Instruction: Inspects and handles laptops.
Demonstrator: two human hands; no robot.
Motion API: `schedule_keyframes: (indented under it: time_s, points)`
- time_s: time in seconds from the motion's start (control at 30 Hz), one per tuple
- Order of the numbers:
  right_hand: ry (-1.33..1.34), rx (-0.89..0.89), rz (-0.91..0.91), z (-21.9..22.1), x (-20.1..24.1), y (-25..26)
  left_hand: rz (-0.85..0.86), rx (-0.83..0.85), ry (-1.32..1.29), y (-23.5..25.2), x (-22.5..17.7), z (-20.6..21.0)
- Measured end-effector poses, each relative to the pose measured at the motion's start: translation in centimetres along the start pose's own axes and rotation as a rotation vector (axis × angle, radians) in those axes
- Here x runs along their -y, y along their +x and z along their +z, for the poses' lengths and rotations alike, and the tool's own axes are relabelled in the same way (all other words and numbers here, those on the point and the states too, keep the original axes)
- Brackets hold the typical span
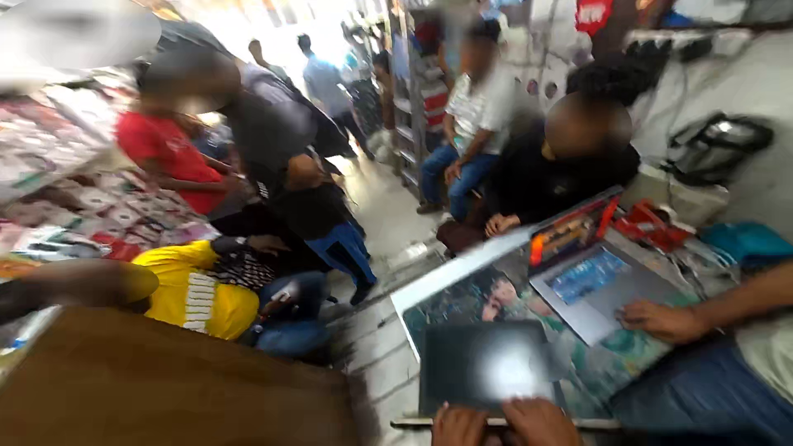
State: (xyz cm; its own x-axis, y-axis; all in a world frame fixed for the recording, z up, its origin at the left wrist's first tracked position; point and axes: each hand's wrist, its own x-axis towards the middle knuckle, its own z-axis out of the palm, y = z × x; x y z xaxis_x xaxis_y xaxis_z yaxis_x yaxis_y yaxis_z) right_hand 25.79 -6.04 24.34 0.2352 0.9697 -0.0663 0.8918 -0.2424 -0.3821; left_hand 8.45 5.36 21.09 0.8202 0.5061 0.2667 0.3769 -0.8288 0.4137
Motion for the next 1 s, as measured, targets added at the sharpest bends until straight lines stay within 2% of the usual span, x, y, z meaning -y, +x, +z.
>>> schedule_keyframes:
  time_s: [0.07, 0.17, 0.2, 0.3, 0.33, 0.4, 0.47, 0.53, 0.7, 0.83, 1.0]
  points:
    - [0.025, -0.040, 0.078, 0.3, -2.1, -1.5, 0.045, -0.085, 0.048, 0.0, 0.0, 1.5]
    - [0.077, -0.323, 0.163, 1.3, -7.9, -6.2, 0.066, -0.164, 0.025, 0.5, 0.5, 2.0]
    - [0.229, -0.415, 0.182, 2.4, -9.9, -7.5, 0.058, -0.173, 0.020, 0.5, 0.4, 2.0]
    - [0.956, -0.578, 0.244, 6.8, -13.0, -9.3, 0.031, -0.157, 0.051, 0.4, 0.2, 1.8]
    - [1.109, -0.611, 0.244, 8.5, -13.4, -9.1, 0.029, -0.150, 0.062, 0.6, 0.2, 1.8]
    - [1.229, -0.659, 0.242, 11.1, -13.6, -8.6, 0.023, -0.144, 0.050, 0.9, 0.3, 1.9]
    - [1.165, -0.683, 0.248, 10.8, -13.2, -8.1, 0.019, -0.154, 0.026, 1.3, 0.7, 1.5]
    - [1.059, -0.681, 0.194, 8.4, -12.6, -7.5, 0.021, -0.188, -0.024, 1.8, 1.6, 0.8]
    - [0.797, -0.699, -0.115, -0.5, -9.9, -4.7, -0.028, -0.311, -0.308, 1.2, 3.2, -1.0]
    - [0.487, -0.616, -0.278, -6.3, -6.1, -3.2, -0.088, -0.417, -0.629, -1.2, 4.1, 0.3]
    - [0.236, -0.480, -0.400, -8.9, -1.0, -2.3, -0.131, -0.423, -0.949, -4.6, 4.3, 1.9]
